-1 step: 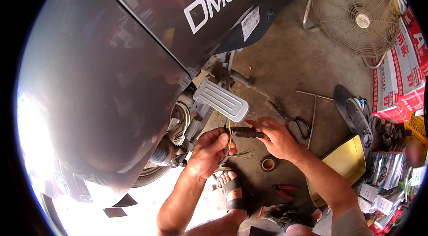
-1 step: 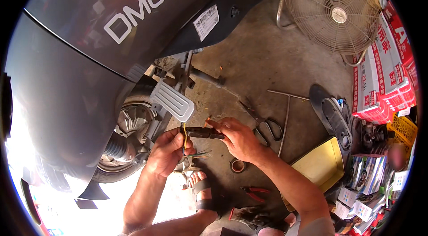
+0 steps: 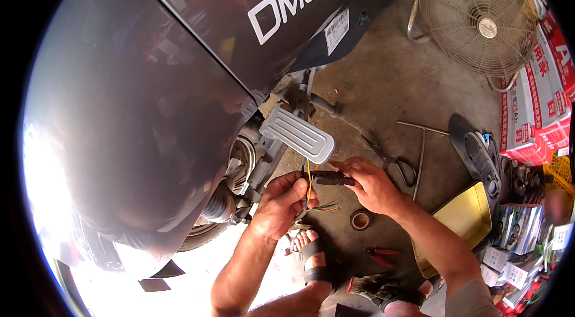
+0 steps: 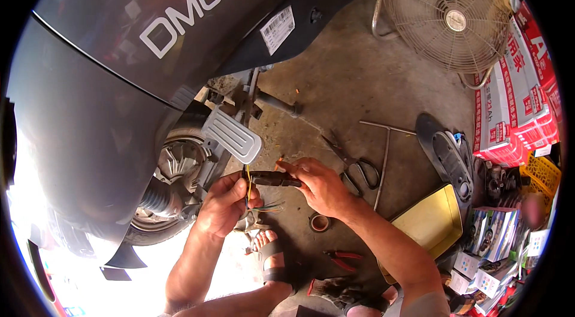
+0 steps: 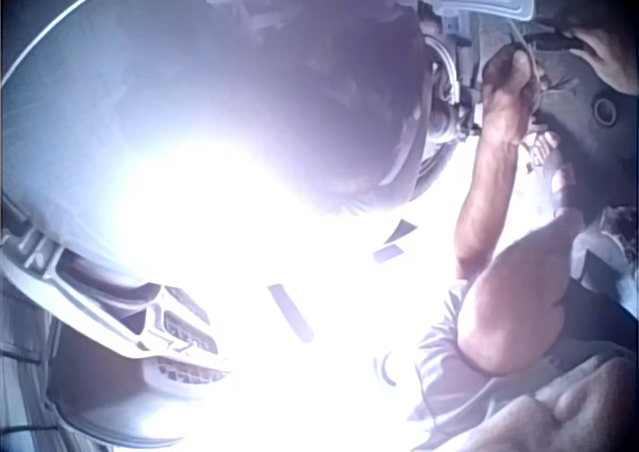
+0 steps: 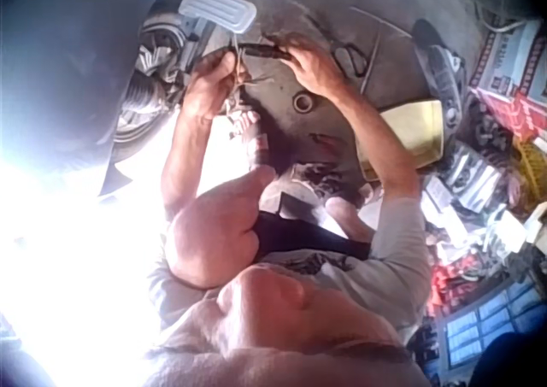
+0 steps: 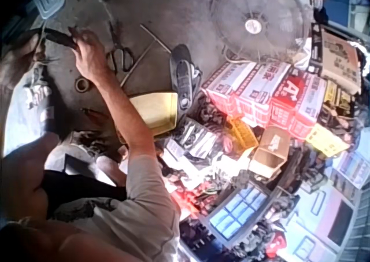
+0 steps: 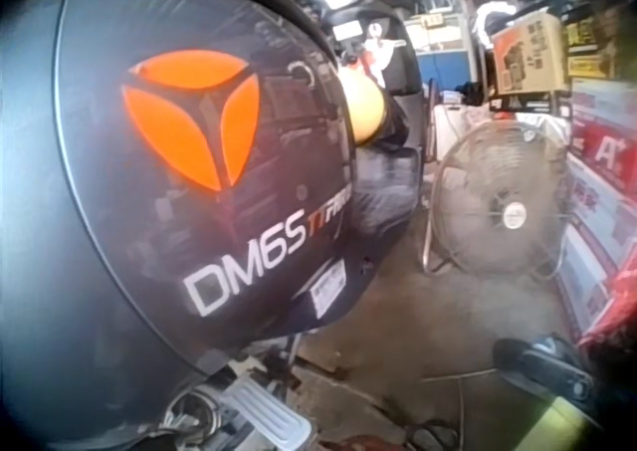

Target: The person works on the wiring of a scooter's rear section, using pliers to strip and twist wires, then wrapping connections with electrical tape. The task involves repeated handling of small wire segments and tools.

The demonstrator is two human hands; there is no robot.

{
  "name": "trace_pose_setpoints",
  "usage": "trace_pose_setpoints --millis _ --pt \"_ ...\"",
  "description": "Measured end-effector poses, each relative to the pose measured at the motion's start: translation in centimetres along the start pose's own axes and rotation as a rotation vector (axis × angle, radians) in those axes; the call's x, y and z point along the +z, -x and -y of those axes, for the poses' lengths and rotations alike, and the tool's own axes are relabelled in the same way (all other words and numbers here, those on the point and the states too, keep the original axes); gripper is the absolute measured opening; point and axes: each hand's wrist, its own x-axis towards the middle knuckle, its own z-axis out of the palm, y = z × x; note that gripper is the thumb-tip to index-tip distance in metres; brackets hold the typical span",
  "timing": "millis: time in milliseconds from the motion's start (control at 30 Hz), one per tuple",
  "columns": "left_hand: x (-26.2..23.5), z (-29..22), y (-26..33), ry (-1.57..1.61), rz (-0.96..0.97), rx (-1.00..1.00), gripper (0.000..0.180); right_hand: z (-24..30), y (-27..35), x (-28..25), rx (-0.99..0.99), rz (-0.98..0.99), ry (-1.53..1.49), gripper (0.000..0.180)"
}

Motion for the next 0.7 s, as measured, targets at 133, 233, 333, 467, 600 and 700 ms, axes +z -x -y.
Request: trace_pose_setpoints --millis 133,233,333,467,600,700 --pt "-0.2 0.1 0.0 0.018 0.030 0.003 0.029 0.0 -0.1 0.1 0.015 0.021 -0.007 0.057" --pt "-0.4 0.2 0.0 0.033 0.026 -0.004 0.030 -0.2 -0.1 0.3 0.013 0.028 -0.004 0.056" --pt "0.6 -0.2 0.1 0.030 -0.054 -0.013 0.028 -0.2 -0.6 0.4 -0.017 0.028 -0.008 0.054" --pt "0.6 -0.2 0.1 0.040 -0.045 -0.010 0.029 -0.4 -0.9 0.3 -0.045 0.057 -0.028 0.052" --pt "0.8 -0.4 0.2 0.044 -0.039 -0.015 0.029 -0.5 -1.1 0.7 -0.081 0.024 -0.004 0.046" --pt "0.7 -0.5 0.3 0.046 -0.035 -0.006 0.030 -1.4 -1.2 1.3 -0.104 0.014 -0.028 0.039"
